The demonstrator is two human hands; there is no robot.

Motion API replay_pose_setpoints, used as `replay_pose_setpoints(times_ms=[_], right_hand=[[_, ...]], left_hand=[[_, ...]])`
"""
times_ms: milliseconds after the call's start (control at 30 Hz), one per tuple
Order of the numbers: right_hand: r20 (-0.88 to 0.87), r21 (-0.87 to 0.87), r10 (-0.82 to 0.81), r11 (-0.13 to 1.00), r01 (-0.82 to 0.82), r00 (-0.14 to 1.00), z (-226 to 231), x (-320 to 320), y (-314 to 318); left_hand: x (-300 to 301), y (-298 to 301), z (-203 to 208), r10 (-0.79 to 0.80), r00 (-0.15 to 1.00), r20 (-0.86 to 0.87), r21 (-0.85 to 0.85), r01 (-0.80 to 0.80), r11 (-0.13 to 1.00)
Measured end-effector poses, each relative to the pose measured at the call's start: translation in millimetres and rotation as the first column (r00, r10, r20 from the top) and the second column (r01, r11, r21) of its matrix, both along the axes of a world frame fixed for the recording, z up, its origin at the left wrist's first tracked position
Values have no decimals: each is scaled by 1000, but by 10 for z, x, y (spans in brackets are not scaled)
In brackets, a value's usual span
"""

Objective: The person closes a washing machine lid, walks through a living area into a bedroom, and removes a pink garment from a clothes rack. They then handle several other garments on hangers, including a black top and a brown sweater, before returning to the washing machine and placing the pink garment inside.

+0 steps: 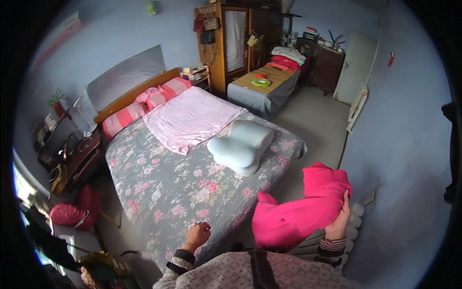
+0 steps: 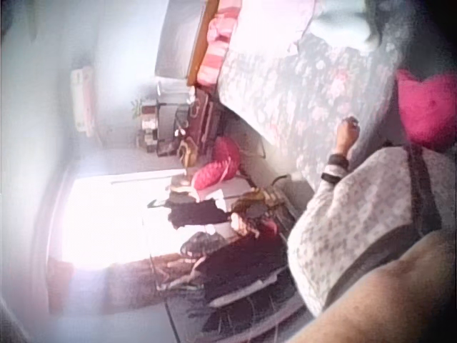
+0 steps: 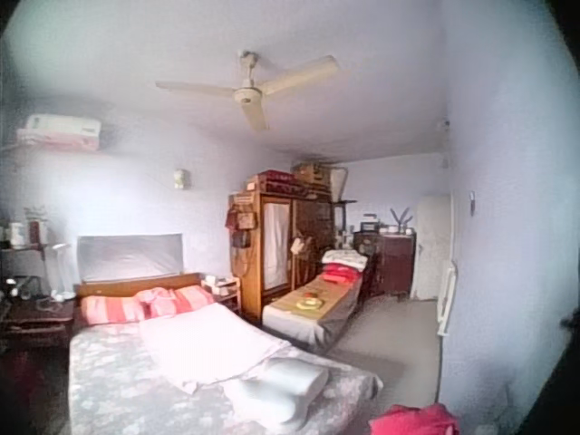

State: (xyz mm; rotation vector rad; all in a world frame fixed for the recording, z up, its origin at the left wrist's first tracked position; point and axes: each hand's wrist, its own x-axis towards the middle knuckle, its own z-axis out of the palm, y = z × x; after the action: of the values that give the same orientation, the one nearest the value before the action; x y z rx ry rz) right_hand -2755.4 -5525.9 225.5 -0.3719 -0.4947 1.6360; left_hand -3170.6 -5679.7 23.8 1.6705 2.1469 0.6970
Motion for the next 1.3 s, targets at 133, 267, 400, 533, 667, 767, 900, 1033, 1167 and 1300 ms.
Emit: replay_pose_setpoints(times_ms=[133, 267, 400, 533, 667, 767, 900, 1033, 1167, 1300], right_hand=[[62, -36, -29, 999, 32, 998, 45, -227, 375], [88, -82, 98, 992, -90, 991, 120, -393, 730], [128, -31, 146, 989, -143, 981, 169, -223, 1153], [82, 103, -53, 994, 45, 995, 225, 356, 1711], [114, 89, -329, 943, 320, 938, 357, 1125, 2407], [112, 175, -364, 923, 342, 925, 483, 1570, 2924], [220, 2, -403, 911, 412, 889, 526, 1938, 3690], [324, -21, -362, 921, 390, 874, 349, 2088, 4429], [334, -81, -313, 930, 358, 889, 242, 2134, 5208], [536, 65, -329, 934, 351, 777, 338, 2139, 5965]], left_hand=[[-35, 729, -103, -108, 965, 239, -110, 137, 984], [372, 1685, -83, -360, 844, 397, -133, 441, 888], [990, 2558, -94, -695, 679, 236, -11, 717, 697], [1534, 3373, -207, -668, 718, 197, 34, 675, 737], [1904, 4277, -171, -591, 747, 304, -16, 624, 781], [2207, 4857, 27, -135, 699, 702, -137, 320, 937], [2387, 5584, 413, -182, 773, 607, 77, 171, 982], [2445, 6270, 637, -63, 231, 971, 88, -98, 991], [2304, 6996, 653, 26, 283, 959, 67, -317, 946], [2224, 7673, 591, 104, 361, 927, 14, -310, 951]])
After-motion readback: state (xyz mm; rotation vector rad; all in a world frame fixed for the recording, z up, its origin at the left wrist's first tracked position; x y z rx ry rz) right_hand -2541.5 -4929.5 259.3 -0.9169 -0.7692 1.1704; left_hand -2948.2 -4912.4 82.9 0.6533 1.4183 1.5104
